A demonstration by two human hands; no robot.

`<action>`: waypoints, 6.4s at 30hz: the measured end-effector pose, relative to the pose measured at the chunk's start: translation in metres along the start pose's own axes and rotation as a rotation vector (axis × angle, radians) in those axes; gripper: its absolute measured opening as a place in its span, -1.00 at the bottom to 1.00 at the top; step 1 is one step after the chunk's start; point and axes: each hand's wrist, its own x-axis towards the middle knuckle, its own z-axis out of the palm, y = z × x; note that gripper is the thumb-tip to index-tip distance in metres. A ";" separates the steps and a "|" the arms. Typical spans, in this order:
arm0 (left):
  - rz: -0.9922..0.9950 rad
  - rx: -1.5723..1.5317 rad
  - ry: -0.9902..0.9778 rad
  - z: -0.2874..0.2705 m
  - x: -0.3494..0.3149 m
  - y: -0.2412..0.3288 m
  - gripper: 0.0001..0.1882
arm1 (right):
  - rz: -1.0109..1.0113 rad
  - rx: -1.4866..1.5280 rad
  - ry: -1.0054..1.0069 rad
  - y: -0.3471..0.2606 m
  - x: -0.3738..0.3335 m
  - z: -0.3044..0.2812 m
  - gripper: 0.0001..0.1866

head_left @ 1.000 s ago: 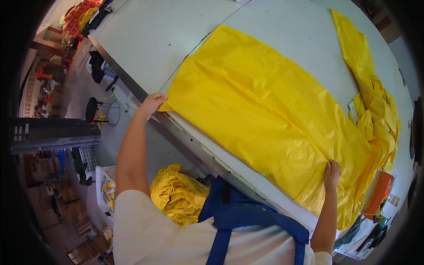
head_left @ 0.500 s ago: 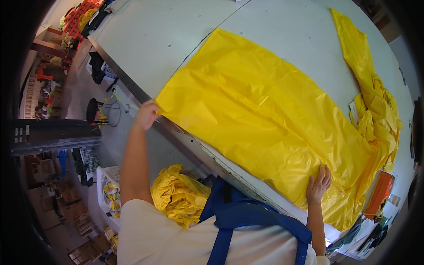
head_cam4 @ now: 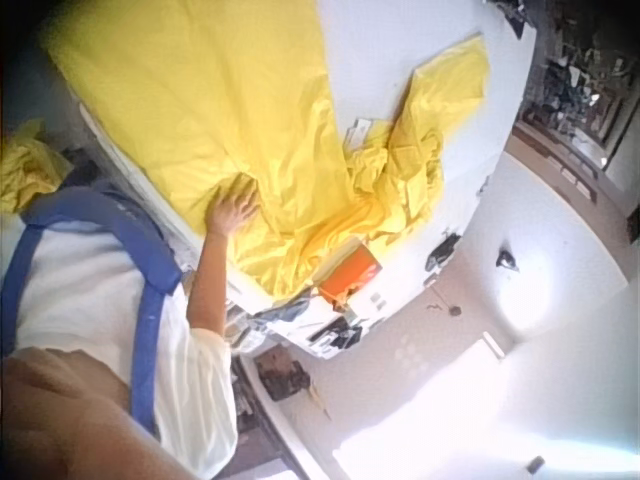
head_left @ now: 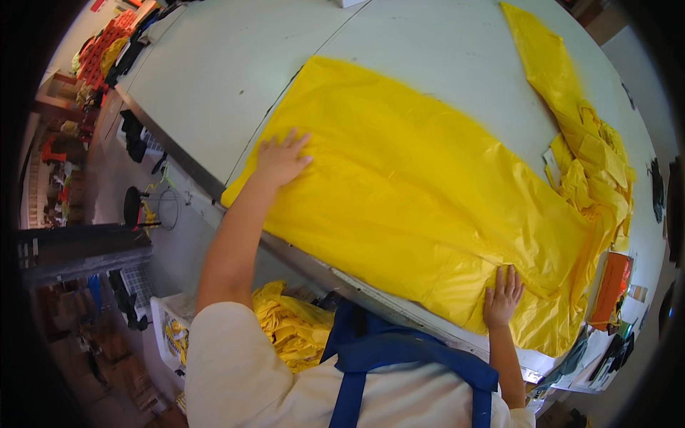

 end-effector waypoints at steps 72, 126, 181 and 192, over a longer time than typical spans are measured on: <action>0.892 -0.743 -0.315 -0.051 0.124 0.677 -0.60 | 0.401 0.327 0.209 0.424 -0.025 -0.030 -0.83; 0.563 -1.285 -0.255 -0.132 -0.159 0.386 -0.93 | 0.448 1.071 0.453 0.163 -0.033 -0.087 -0.78; 0.660 -1.504 -0.935 -0.179 -0.198 0.400 -0.58 | -0.211 0.819 0.663 0.030 -0.056 -0.192 -0.76; 0.659 -1.546 -0.895 -0.176 -0.199 0.399 -0.68 | -0.227 1.500 0.242 0.068 -0.067 -0.185 -0.73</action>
